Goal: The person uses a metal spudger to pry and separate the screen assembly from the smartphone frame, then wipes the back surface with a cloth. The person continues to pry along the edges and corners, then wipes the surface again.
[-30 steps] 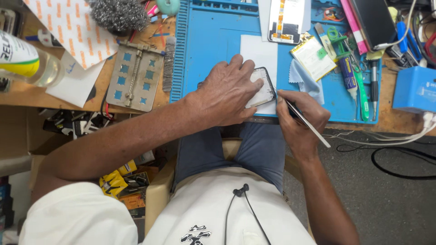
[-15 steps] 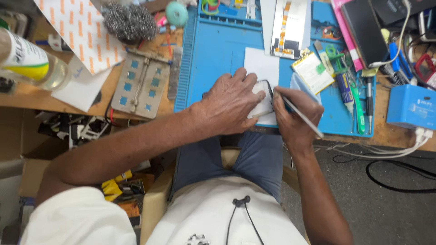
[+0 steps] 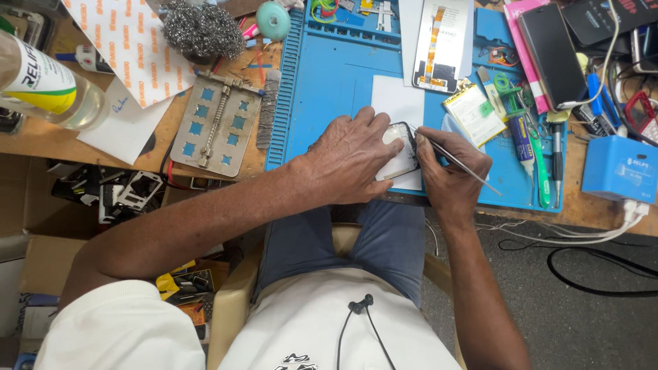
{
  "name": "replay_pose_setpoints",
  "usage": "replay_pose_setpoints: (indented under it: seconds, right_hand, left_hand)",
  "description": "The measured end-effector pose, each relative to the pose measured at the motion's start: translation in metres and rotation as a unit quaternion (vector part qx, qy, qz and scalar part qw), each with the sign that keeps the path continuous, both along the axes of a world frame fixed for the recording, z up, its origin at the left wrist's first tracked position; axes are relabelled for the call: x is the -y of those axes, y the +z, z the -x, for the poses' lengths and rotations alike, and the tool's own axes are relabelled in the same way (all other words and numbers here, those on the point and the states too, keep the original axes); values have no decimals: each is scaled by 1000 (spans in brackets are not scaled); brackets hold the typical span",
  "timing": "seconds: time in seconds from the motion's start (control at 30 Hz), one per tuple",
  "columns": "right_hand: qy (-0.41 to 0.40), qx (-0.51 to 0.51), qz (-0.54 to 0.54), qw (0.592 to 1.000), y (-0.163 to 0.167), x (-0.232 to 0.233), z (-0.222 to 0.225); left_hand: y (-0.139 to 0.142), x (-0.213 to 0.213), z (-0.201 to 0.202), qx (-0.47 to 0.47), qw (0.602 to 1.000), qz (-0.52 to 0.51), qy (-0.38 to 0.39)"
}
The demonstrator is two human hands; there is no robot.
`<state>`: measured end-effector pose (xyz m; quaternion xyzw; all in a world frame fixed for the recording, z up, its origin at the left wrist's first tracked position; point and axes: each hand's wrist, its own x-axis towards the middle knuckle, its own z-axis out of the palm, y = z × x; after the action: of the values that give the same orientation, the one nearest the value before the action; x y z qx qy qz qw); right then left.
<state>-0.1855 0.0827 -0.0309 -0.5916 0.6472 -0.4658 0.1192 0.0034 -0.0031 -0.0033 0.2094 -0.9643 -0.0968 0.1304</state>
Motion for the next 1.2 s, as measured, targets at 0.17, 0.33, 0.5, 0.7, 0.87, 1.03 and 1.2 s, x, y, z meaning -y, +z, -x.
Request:
replay_pose_setpoints:
  seconds: [0.17, 0.33, 0.5, 0.7, 0.87, 1.03, 1.2]
  right_hand:
    - [-12, 12, -9, 1000, -3, 1, -4]
    - [-10, 39, -13, 999, -4, 3, -5]
    - [-14, -14, -5, 1000, -5, 4, -6]
    - [-10, -13, 4, 1000, -4, 6, -8]
    - [-4, -25, -1, 1000, -2, 8, -8]
    - [-38, 0, -21, 999, 0, 7, -8]
    - [-14, 0, -1, 1000, 1, 5, -8]
  left_hand:
    - [-3, 1, -3, -9, 1000, -4, 9]
    - [-6, 2, -5, -11, 1000, 2, 10]
    - [-7, 5, -5, -18, 1000, 2, 8]
    - [-6, 6, -5, -10, 1000, 7, 9]
    - [-5, 5, -6, -5, 1000, 8, 1]
    - [-3, 3, -7, -15, 999, 30, 9]
    - [-2, 4, -7, 12, 1000, -1, 10]
